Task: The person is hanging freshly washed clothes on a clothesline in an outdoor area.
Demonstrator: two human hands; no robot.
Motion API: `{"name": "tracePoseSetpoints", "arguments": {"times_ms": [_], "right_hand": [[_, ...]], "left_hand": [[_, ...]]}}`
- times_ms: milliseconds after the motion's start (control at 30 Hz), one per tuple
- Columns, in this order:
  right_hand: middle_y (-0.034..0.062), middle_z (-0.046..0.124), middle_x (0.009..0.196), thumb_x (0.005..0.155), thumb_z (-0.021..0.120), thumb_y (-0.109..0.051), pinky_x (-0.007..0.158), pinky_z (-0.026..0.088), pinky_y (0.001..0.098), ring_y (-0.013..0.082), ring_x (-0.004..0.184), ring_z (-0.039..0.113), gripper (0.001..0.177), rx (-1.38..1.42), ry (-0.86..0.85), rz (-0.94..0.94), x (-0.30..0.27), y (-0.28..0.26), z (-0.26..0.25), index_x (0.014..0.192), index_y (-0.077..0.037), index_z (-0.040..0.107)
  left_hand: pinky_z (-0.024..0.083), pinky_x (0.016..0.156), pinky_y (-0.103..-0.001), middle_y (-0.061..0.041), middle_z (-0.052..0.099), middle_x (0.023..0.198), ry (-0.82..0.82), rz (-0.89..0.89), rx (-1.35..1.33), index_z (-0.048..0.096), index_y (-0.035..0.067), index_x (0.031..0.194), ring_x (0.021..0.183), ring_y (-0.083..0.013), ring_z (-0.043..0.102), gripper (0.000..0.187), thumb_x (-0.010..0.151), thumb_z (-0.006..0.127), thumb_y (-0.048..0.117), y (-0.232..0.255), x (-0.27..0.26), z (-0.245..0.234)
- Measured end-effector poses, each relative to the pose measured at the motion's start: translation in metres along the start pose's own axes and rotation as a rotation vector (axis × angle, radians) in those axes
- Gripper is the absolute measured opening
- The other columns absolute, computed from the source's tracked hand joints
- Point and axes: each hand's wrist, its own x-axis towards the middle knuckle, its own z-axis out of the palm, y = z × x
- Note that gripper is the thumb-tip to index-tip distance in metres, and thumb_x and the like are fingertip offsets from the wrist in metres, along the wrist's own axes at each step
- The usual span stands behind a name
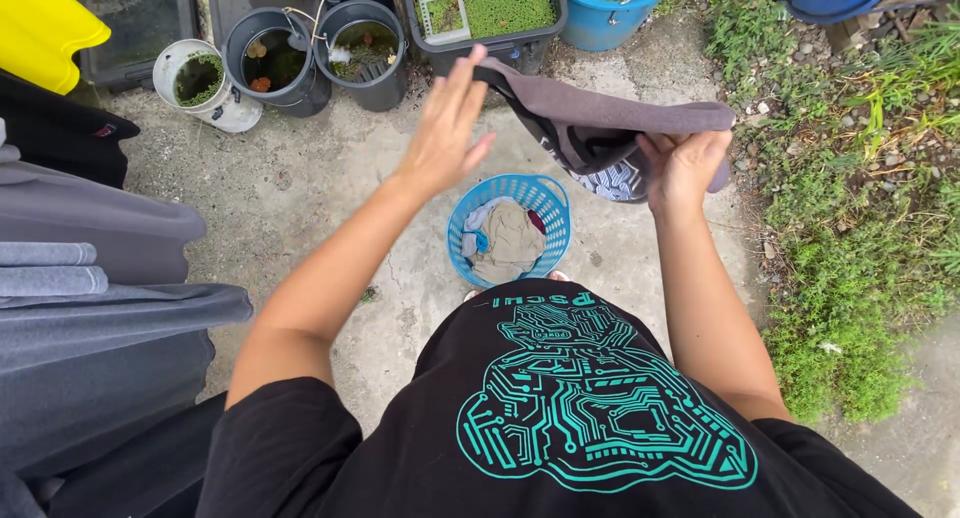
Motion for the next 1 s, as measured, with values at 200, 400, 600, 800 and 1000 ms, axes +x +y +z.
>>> {"name": "tracePoseSetpoints", "arguments": {"times_ms": [200, 400, 600, 800, 1000], "right_hand": [[0.0214, 0.049, 0.158, 0.091, 0.013, -0.082, 0.115, 0.047, 0.0683, 0.0439, 0.142, 0.055, 0.103, 0.405, -0.287, 0.351, -0.029, -0.026, 0.038, 0.161, -0.007, 0.03], [0.0159, 0.059, 0.153, 0.1, 0.026, -0.072, 0.117, 0.048, 0.0562, 0.0342, 0.137, 0.062, 0.089, 0.538, -0.409, 0.604, -0.06, -0.035, 0.073, 0.156, -0.006, 0.045], [0.018, 0.072, 0.121, 0.106, 0.05, -0.044, 0.103, 0.054, 0.0418, 0.0265, 0.109, 0.069, 0.059, 0.099, -0.582, 0.84, -0.071, -0.043, 0.078, 0.131, 0.007, 0.062], [0.0082, 0.073, 0.119, 0.093, 0.064, -0.006, 0.098, 0.058, 0.0334, 0.0168, 0.108, 0.073, 0.038, 0.044, -0.662, 0.528, -0.099, -0.111, 0.12, 0.13, 0.002, 0.061], [0.0097, 0.074, 0.113, 0.11, 0.065, -0.006, 0.081, 0.053, 0.0307, 0.0159, 0.092, 0.067, 0.028, -0.272, -0.62, 0.276, -0.055, -0.084, 0.096, 0.133, 0.009, 0.065]], "left_hand": [[0.06, 0.081, -0.043, -0.02, 0.065, 0.113, 0.138, -0.222, -0.619, 0.058, 0.002, 0.13, 0.098, -0.0371, 0.072, 0.043, 0.094, 0.081, 0.007, 0.056, 0.029, 0.012], [0.055, 0.08, -0.044, -0.017, 0.067, 0.106, 0.194, -0.298, -0.518, 0.048, 0.003, 0.122, 0.096, -0.0387, 0.068, 0.045, 0.09, 0.08, 0.005, 0.054, 0.049, 0.003], [0.053, 0.088, -0.048, -0.023, 0.064, 0.113, 0.136, -0.402, -0.358, 0.046, -0.003, 0.13, 0.104, -0.0426, 0.065, 0.053, 0.085, 0.072, -0.003, 0.01, 0.019, -0.02], [0.049, 0.092, -0.048, -0.02, 0.059, 0.104, 0.13, -0.619, -0.129, 0.06, 0.005, 0.11, 0.107, -0.0408, 0.059, 0.04, 0.076, 0.062, -0.016, -0.034, -0.045, -0.033], [0.053, 0.083, -0.035, -0.008, 0.073, 0.09, -0.259, -0.915, -0.651, 0.074, 0.002, 0.1, 0.092, -0.0283, 0.073, 0.022, 0.087, 0.056, -0.001, -0.09, -0.092, -0.006]]}}
